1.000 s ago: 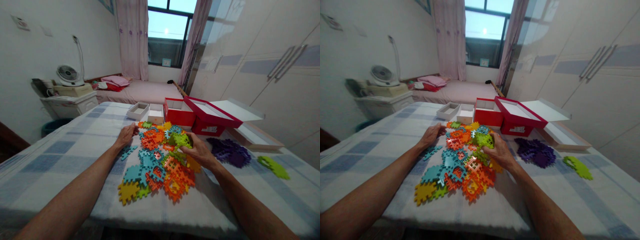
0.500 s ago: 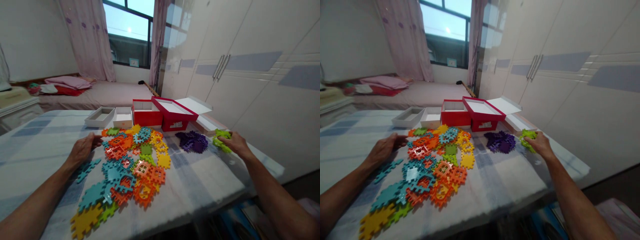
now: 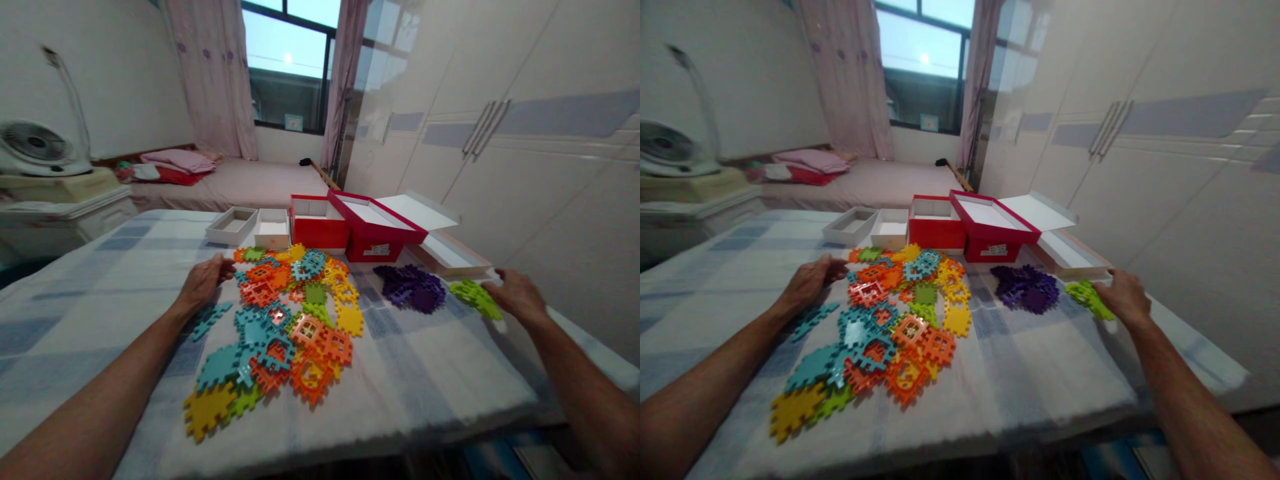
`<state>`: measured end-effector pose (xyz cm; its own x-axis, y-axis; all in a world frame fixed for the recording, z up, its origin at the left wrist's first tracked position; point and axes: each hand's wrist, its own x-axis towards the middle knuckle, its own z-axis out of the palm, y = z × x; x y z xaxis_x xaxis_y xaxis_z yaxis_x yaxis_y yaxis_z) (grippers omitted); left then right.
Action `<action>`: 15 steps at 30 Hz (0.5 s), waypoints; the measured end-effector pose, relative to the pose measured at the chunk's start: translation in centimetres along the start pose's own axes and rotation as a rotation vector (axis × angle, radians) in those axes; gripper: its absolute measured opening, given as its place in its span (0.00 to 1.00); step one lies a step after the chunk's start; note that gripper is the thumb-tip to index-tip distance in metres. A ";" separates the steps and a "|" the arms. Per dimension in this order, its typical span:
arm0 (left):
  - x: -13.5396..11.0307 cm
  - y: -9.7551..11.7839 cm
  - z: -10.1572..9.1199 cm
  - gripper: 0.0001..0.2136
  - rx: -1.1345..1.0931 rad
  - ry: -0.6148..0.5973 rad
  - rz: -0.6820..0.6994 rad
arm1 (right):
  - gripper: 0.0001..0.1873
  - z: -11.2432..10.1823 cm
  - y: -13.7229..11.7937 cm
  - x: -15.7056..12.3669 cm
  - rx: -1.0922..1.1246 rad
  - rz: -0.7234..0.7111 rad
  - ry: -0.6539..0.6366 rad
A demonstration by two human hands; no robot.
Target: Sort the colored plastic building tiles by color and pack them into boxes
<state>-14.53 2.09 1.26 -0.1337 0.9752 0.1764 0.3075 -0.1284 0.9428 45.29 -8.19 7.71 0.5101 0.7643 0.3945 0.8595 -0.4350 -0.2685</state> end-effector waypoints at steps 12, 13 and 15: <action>0.3 -0.4 0.2 0.33 -0.035 -0.005 0.046 | 0.16 0.5 -22.8 -13.7 0.423 -0.740 -0.614; 0.4 -0.5 0.2 0.33 -0.035 -0.009 0.048 | 0.16 0.8 -23.8 -14.4 0.362 -0.766 -0.609; 0.5 -0.7 0.2 0.34 -0.038 -0.016 0.056 | 0.16 1.5 -25.3 -15.2 0.255 -0.793 -0.575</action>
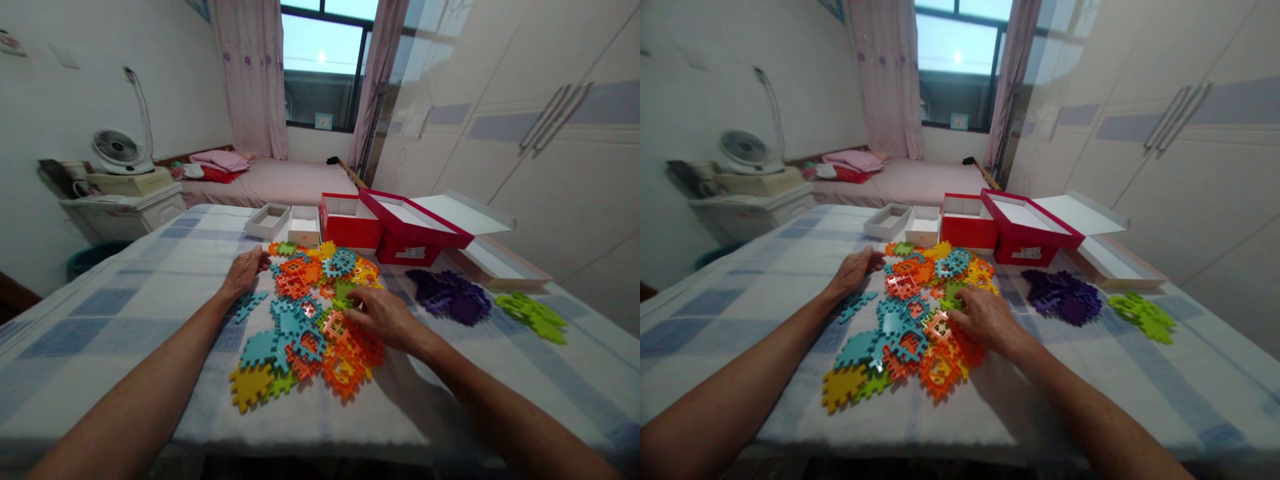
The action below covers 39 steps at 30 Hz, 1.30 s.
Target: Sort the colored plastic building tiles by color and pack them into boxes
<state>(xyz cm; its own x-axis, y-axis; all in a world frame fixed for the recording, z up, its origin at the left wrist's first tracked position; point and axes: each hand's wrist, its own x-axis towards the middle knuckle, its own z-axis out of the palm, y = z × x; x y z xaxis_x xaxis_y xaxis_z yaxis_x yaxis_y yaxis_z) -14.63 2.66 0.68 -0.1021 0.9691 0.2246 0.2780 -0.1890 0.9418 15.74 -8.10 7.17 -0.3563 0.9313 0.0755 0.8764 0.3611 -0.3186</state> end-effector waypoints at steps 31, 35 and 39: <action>0.4 -0.9 -0.1 0.34 0.058 -0.004 0.047 | 0.09 1.9 2.3 2.4 -0.017 -0.156 0.249; 0.5 -0.8 0.0 0.33 0.065 -0.009 0.063 | 0.07 0.2 2.1 1.8 0.191 -0.115 0.184; 0.6 -1.0 0.0 0.34 0.074 -0.010 0.063 | 0.11 0.0 1.6 1.2 0.246 -0.080 -0.053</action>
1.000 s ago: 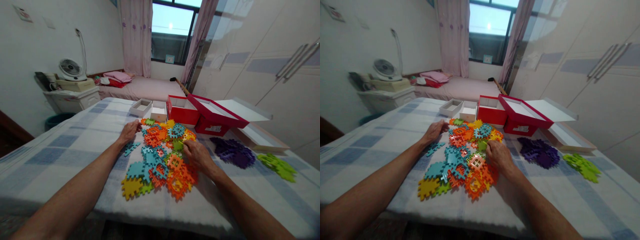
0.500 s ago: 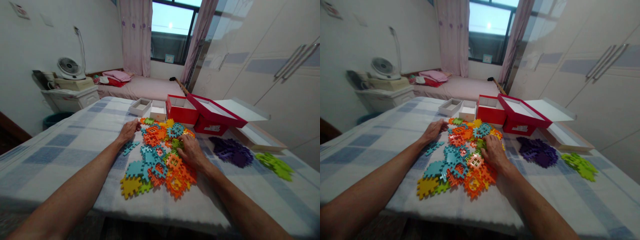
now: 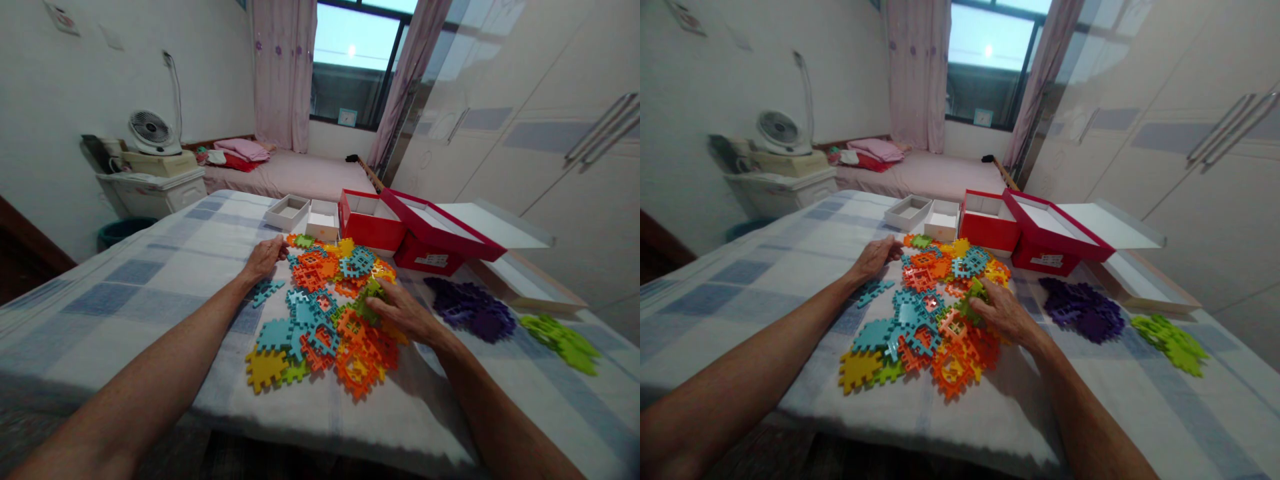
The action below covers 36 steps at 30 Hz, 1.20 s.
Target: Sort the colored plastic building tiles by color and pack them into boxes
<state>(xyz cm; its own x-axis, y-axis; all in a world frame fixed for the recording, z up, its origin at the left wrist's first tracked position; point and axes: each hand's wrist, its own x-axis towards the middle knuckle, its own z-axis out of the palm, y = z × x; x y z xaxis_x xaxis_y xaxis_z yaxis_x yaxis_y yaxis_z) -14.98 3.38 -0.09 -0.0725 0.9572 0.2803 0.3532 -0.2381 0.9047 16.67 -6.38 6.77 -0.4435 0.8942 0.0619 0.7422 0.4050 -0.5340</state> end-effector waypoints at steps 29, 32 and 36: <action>0.0 0.0 -0.1 0.35 0.033 -0.014 0.001 | 0.05 1.1 -0.1 -0.6 -0.063 -0.249 0.523; 0.0 0.0 -0.1 0.35 0.015 -0.009 0.000 | 0.07 1.5 0.8 -0.2 -0.113 -0.195 0.368; 0.1 -0.3 0.0 0.34 -0.010 -0.008 0.001 | 0.10 1.6 1.5 0.1 -0.075 -0.139 0.244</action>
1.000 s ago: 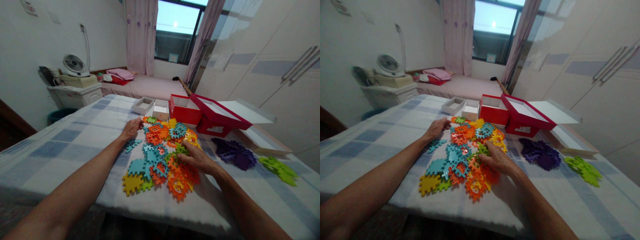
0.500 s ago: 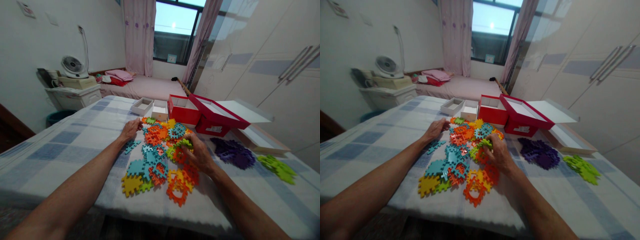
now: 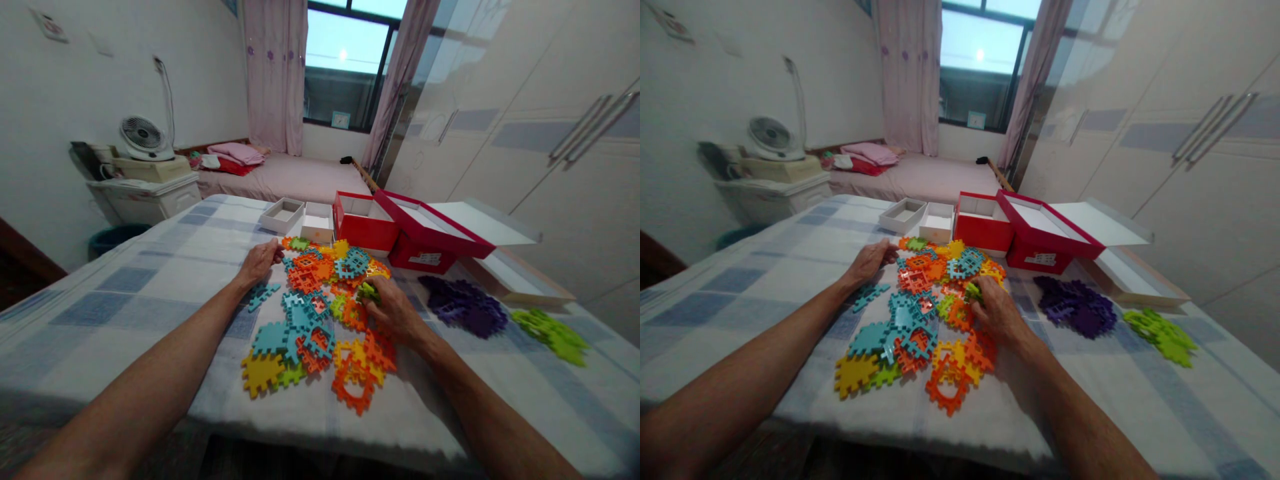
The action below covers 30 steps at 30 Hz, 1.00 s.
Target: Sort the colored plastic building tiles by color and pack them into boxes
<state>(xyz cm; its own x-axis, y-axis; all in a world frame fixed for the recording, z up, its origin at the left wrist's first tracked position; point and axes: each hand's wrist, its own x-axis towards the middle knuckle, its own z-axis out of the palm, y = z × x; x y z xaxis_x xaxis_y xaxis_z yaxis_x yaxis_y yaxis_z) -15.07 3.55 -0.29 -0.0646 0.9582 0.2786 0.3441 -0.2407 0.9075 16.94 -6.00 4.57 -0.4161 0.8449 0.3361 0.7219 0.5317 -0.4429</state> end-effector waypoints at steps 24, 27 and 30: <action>-0.2 0.4 -0.1 0.35 0.018 0.006 -0.021 | 0.05 -0.7 -2.3 -0.3 -0.117 0.049 -0.060; -0.2 0.4 -0.1 0.36 0.013 0.009 -0.019 | 0.04 -0.8 -1.5 -0.1 -0.135 0.145 -0.010; -0.2 0.3 -0.1 0.35 0.024 0.005 -0.017 | 0.02 -0.4 -1.6 0.1 -0.131 0.161 -0.038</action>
<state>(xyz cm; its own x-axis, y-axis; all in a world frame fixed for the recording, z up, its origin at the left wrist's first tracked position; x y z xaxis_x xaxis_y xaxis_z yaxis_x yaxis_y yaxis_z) -14.99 3.27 -0.02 -0.0747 0.9614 0.2649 0.3656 -0.2207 0.9042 15.92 -6.83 5.62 -0.3081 0.9213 0.2375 0.8454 0.3796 -0.3758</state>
